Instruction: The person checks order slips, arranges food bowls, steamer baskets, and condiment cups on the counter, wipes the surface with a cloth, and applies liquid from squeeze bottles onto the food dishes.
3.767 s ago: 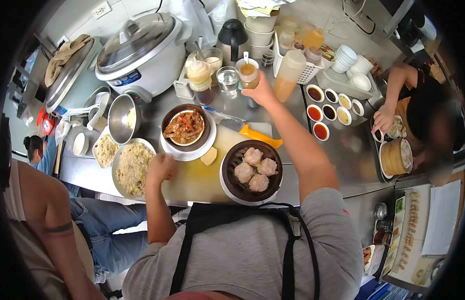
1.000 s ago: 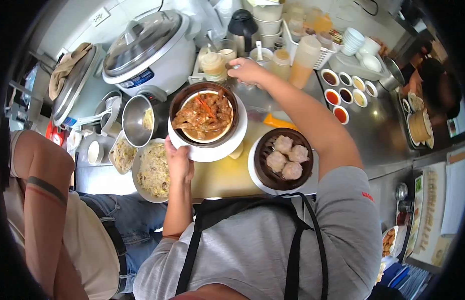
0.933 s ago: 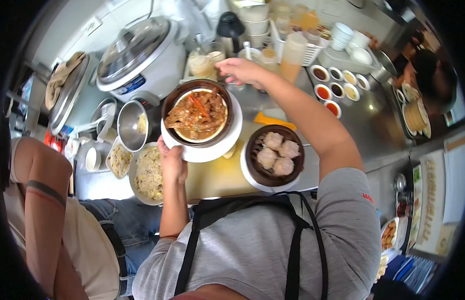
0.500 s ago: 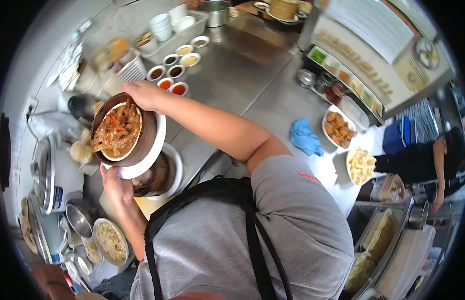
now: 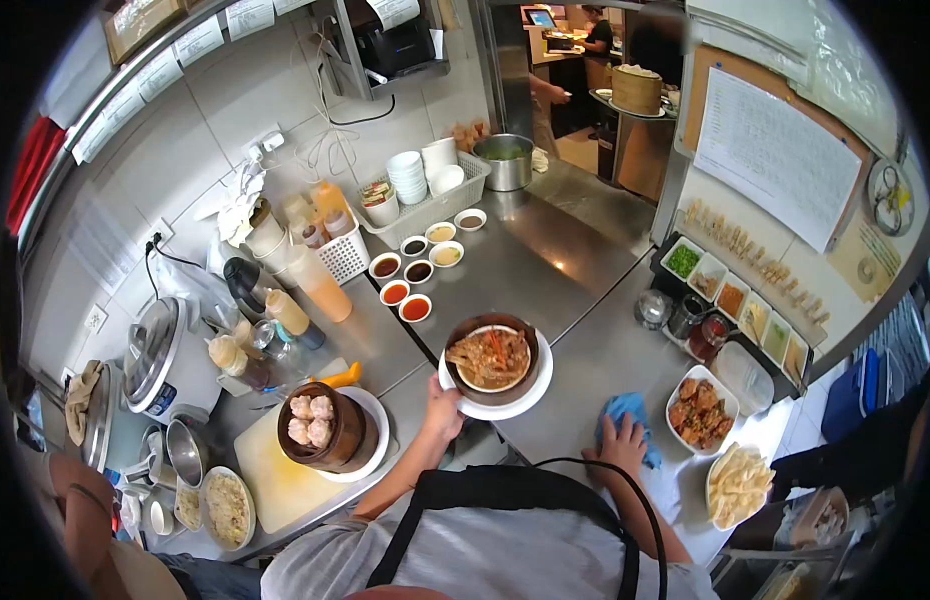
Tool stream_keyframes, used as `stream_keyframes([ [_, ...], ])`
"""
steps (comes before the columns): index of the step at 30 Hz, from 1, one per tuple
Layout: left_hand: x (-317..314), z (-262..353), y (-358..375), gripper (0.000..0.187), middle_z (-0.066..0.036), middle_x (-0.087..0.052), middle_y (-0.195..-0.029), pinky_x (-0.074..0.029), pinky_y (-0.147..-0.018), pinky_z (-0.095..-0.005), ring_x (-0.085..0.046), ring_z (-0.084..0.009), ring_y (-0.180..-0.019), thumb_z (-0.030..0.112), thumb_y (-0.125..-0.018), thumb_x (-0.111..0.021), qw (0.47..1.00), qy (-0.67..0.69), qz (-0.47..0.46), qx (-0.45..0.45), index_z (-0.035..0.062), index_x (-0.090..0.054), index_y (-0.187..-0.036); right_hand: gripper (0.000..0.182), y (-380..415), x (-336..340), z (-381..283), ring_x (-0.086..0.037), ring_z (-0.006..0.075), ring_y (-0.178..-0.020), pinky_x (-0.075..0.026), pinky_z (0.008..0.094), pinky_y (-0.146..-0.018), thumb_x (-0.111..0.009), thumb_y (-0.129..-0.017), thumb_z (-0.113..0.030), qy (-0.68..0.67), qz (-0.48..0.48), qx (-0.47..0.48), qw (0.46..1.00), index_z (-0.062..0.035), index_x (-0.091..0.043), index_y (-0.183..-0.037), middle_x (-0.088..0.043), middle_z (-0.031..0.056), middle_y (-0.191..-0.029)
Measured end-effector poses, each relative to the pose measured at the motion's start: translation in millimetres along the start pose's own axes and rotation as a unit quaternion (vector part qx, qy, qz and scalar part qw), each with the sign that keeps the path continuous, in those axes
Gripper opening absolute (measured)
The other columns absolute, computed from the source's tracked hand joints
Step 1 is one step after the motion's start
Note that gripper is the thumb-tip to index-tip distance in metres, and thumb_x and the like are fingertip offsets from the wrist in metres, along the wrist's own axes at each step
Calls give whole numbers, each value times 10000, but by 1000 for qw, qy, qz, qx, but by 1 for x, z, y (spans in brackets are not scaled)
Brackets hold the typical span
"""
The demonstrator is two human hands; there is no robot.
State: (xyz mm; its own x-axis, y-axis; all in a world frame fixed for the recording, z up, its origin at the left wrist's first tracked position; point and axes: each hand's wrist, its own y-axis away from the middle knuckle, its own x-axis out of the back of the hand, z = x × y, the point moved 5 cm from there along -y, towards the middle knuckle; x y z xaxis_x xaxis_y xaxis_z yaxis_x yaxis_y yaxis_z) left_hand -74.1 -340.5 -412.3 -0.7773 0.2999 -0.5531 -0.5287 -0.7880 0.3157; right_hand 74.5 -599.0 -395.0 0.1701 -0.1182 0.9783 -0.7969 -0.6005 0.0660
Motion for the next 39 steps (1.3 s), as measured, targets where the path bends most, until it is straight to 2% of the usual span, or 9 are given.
stream_keyframes([
  [1, 2, -10, -3, 499, -103, -420, -1023, -466, -727, -387, -468, -249, -933, -119, -642, -344, 1000, -5, 9, -6, 116, -288, -1078, 501, -1, -10, 8, -361, 354, -1047, -286, 464, -864, -612, -604, -213, -25, 118, 84, 989, -113, -470, -1074, -412, 176, -1126],
  [5, 13, -35, -16, 495, -107, -421, -1009, -457, -717, -338, -462, -230, -919, -106, -642, -346, 998, -47, 37, -19, 87, -277, -1093, 359, -52, -2, 21, -490, 317, -878, -377, 369, -796, -538, -643, -80, -187, 102, 126, 969, -50, -497, -998, -521, 172, -949],
  [10, 27, -47, -39, 492, -90, -429, -1005, -458, -713, -323, -462, -215, -925, -119, -640, -344, 990, -113, 45, -65, 94, -286, -1079, 379, -141, -1, -29, -463, 321, -956, -370, 379, -827, -527, -686, -92, -377, 183, 177, 891, -71, -481, -1061, -509, 173, -993],
  [16, 16, -47, -44, 514, -91, -407, -1026, -477, -684, -375, -457, -243, -937, -125, -647, -325, 991, -95, 83, -42, 121, -261, -1094, 305, -196, -35, -83, -467, 306, -964, -374, 356, -838, -540, -691, -129, -192, 16, 267, 944, -128, -555, -996, -510, 164, -1021],
  [22, -2, -46, -47, 490, -138, -369, -1054, -502, -596, -420, -480, -294, -908, -90, -687, -338, 989, -86, 120, 7, 108, -216, -1117, 290, -173, -34, -62, -497, 319, -930, -391, 366, -816, -557, -679, -136, -350, -53, 111, 929, -111, -572, -968, -531, 169, -998],
  [25, -5, -36, -42, 375, -136, -439, -963, -507, -481, -349, -539, -257, -770, -23, -732, -358, 980, -155, 117, 51, 70, -276, -1086, 295, -204, -27, -57, -505, 321, -913, -392, 367, -813, -560, -671, -129, -468, 102, 81, 874, -99, -571, -965, -537, 175, -984],
  [31, 14, -27, -66, 173, -93, -556, -622, -464, -355, -235, -534, -150, -419, 119, -816, -384, 950, -292, 39, 108, -3, -458, -915, 311, -240, -48, -89, -484, 333, -940, -379, 370, -829, -509, -689, -109, -235, 46, 214, 947, -107, -559, -996, -532, 151, -1015],
  [36, 15, -25, -63, 168, -128, -557, -632, -468, -339, -248, -566, -183, -468, 81, -796, -396, 946, -302, 66, 94, -37, -480, -882, 338, -189, -27, -80, -414, 327, -1032, -321, 391, -879, -524, -706, -127, -240, -120, 121, 956, -65, -509, -1038, -448, 182, -1111],
  [39, 6, -29, -54, 177, -136, -563, -679, -487, -383, -272, -582, -200, -528, 81, -805, -376, 954, -275, 63, 105, -33, -473, -898, 379, -120, -27, -77, -436, 352, -974, -344, 394, -850, -551, -704, -141, -179, -1, 146, 973, -60, -474, -1066, -452, 211, -1044],
])
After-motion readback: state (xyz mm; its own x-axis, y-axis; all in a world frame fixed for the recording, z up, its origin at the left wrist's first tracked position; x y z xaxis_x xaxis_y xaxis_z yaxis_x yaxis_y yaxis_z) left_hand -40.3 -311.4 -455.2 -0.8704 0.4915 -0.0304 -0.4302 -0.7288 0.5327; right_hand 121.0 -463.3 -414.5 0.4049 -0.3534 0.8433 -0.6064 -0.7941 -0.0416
